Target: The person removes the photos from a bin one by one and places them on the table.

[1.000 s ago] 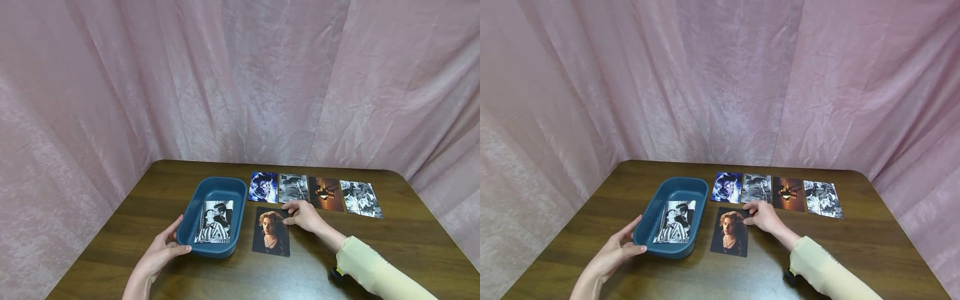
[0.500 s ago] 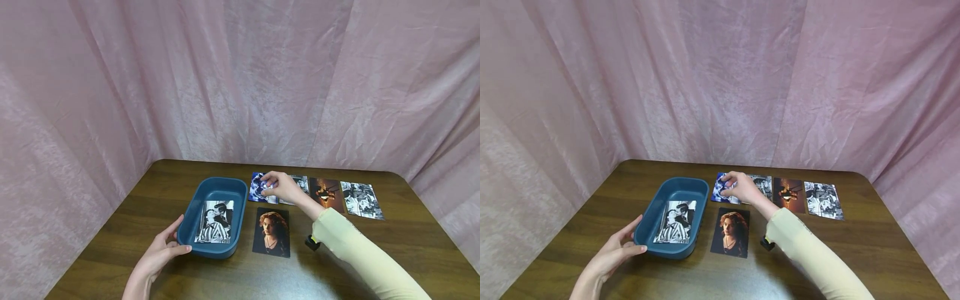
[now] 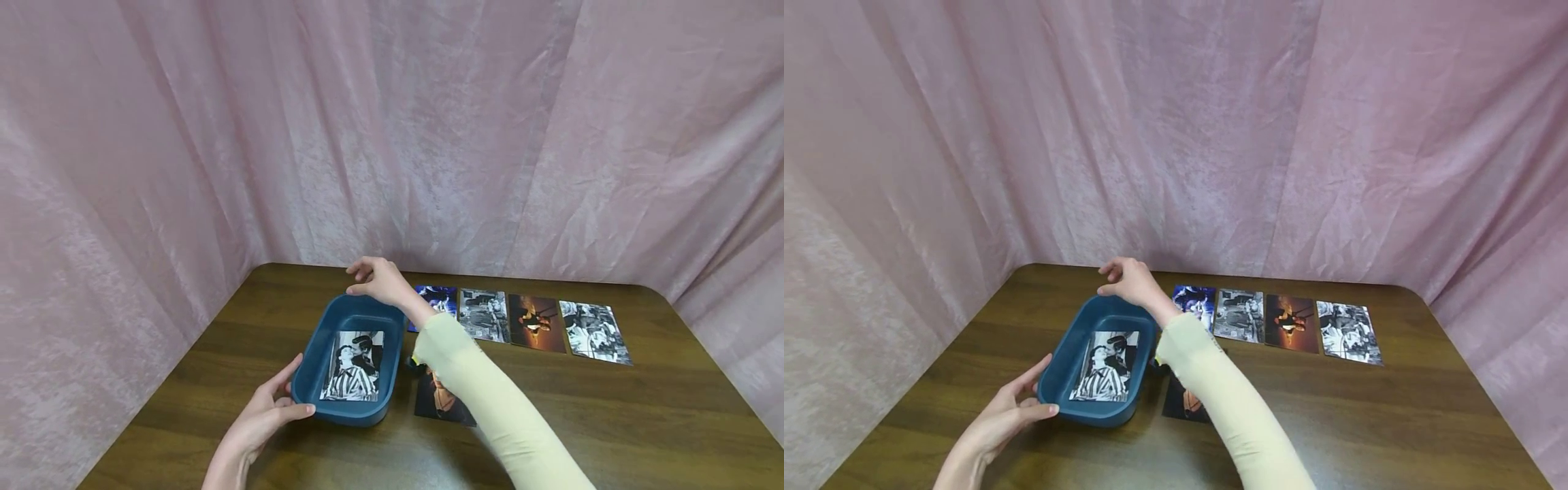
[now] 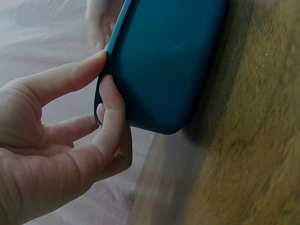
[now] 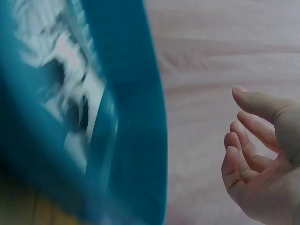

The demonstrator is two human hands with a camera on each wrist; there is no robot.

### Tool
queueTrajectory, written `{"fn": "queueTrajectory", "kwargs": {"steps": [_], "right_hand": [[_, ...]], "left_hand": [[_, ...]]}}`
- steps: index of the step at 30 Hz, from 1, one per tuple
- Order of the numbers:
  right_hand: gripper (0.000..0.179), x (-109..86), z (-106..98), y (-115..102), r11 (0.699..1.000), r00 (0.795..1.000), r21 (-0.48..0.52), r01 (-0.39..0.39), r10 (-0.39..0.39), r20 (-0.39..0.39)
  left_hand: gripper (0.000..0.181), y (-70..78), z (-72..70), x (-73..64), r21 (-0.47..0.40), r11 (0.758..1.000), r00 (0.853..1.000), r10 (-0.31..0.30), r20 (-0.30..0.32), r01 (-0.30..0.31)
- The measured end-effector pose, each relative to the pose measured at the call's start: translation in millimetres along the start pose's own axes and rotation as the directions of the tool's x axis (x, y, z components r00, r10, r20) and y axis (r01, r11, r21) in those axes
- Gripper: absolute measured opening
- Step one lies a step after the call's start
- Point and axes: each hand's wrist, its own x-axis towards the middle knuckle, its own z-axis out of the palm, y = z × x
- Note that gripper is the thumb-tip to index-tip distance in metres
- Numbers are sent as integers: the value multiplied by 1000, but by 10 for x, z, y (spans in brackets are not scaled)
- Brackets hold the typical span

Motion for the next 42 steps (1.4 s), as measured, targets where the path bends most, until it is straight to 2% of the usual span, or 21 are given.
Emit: {"fn": "queueTrajectory", "kwargs": {"steps": [4, 9, 12, 15, 19, 22, 24, 26, 29, 31, 33, 37, 42], "right_hand": [[32, 110, 207, -98, 999, 999, 48, -4, 6, -41], [28, 116, 472, -17, 990, 991, 138, -41, 57, -118], [27, 74, 595, 72, 985, 990, 157, -65, 84, -117], [26, 32, 654, 152, 987, 990, 133, -93, 105, -89], [26, 3, 657, 205, 992, 992, 28, -123, 123, -7], [38, -40, 651, 222, 981, 979, -105, -160, 171, 110], [53, -84, 653, 230, 954, 951, -237, -182, 232, 205], [70, -125, 654, 230, 912, 913, -370, -175, 291, 287], [90, -156, 648, 224, 848, 870, -515, -125, 344, 354], [95, -159, 639, 216, 829, 863, -549, -105, 350, 365], [93, -154, 635, 212, 826, 863, -555, -99, 349, 365], [85, -159, 648, 210, 832, 870, -544, -109, 344, 353], [77, -171, 667, 214, 848, 873, -505, -161, 361, 327]], "left_hand": [[93, -6, -1, 14, 11, 1000, 1000, -7, -5, 7], [92, -5, 9, 26, 13, 1000, 1000, -6, 12, 5], [91, -3, 16, 23, 11, 1000, 1000, -3, 20, 3], [91, 6, 21, 14, 7, 1000, 1000, 2, 17, -2], [91, 25, 15, 14, -7, 1000, 1000, 21, 0, -21], [92, 30, 10, 14, -15, 1000, 1000, 27, -8, -27], [92, 26, 6, 7, -11, 1000, 1000, 19, -12, -19], [92, 22, 3, 0, -5, 1000, 1000, 5, -15, -5], [92, 22, -4, 4, -1, 1000, 1000, 0, -16, 0], [92, 25, -10, 15, -7, 1000, 1000, 7, -15, -8], [92, 27, -15, 28, -16, 1000, 1000, 18, -13, -18], [92, 17, -25, 31, -14, 1000, 1000, 7, -11, -7], [92, -1, -37, 11, 12, 1000, 1000, -16, -17, 16]]}}
